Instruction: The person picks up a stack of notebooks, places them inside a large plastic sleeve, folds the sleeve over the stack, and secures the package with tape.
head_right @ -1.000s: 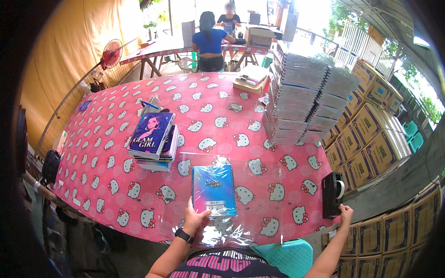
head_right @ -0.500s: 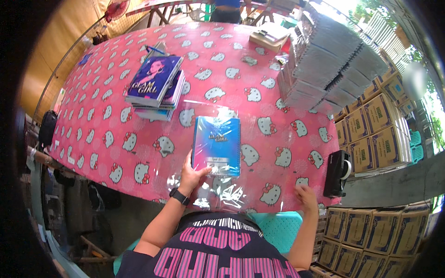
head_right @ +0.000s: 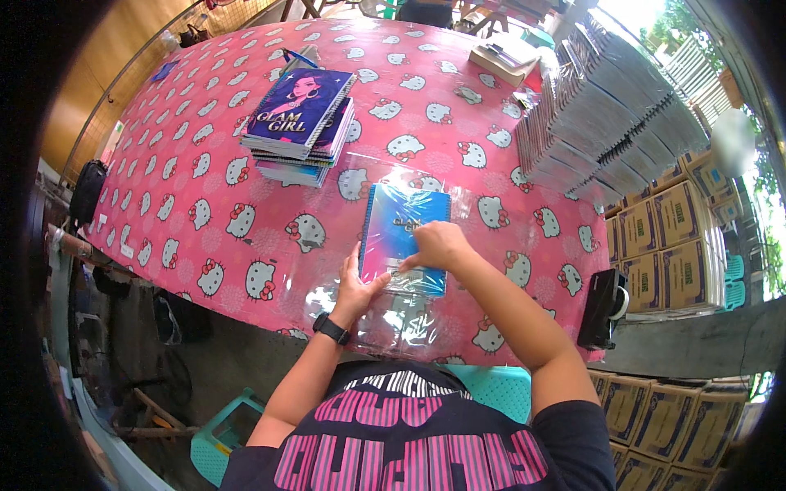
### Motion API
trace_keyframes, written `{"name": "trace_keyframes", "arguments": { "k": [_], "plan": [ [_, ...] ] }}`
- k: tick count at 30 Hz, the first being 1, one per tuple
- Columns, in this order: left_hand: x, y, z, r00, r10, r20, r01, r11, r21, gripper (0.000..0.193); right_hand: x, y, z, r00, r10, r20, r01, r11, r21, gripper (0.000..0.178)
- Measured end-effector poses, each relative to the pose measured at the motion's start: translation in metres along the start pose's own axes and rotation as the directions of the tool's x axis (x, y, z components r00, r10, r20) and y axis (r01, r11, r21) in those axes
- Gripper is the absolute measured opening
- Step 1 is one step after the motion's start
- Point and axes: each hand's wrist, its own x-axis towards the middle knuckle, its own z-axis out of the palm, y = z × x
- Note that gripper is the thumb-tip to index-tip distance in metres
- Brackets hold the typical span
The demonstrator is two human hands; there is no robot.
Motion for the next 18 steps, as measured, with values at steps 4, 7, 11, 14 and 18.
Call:
{"name": "trace_keyframes", "arguments": {
  "k": [4,7,11,14,18],
  "plan": [
    [0.011,-0.004,-0.002,0.989,-0.146,0.034,0.15,0.969,-0.197,0.094,-0.024,-0.002,0.038,0.932,0.187,-0.312,-0.126,0.971,0.205,0.089],
    [0.031,0.003,-0.004,0.958,-0.276,0.078,0.286,0.945,-0.158,0.093,-0.038,-0.033,0.064,0.878,0.267,-0.398,-0.159,0.945,0.284,0.107],
    [0.058,0.026,-0.002,0.878,-0.391,0.276,0.478,0.751,-0.455,0.074,-0.048,-0.029,0.063,0.869,0.2,-0.451,-0.065,0.953,0.297,0.115],
    [0.065,0.041,0.004,0.868,-0.376,0.324,0.48,0.802,-0.355,0.056,-0.055,0.009,0.078,0.824,0.204,-0.529,0.194,0.776,0.6,0.107],
    [0.046,0.14,-0.015,0.938,0.324,0.125,-0.335,0.939,0.08,0.059,-0.098,0.036,0.0,0.541,0.47,-0.697,0.308,0.661,0.685,0.098]
  ]
}}
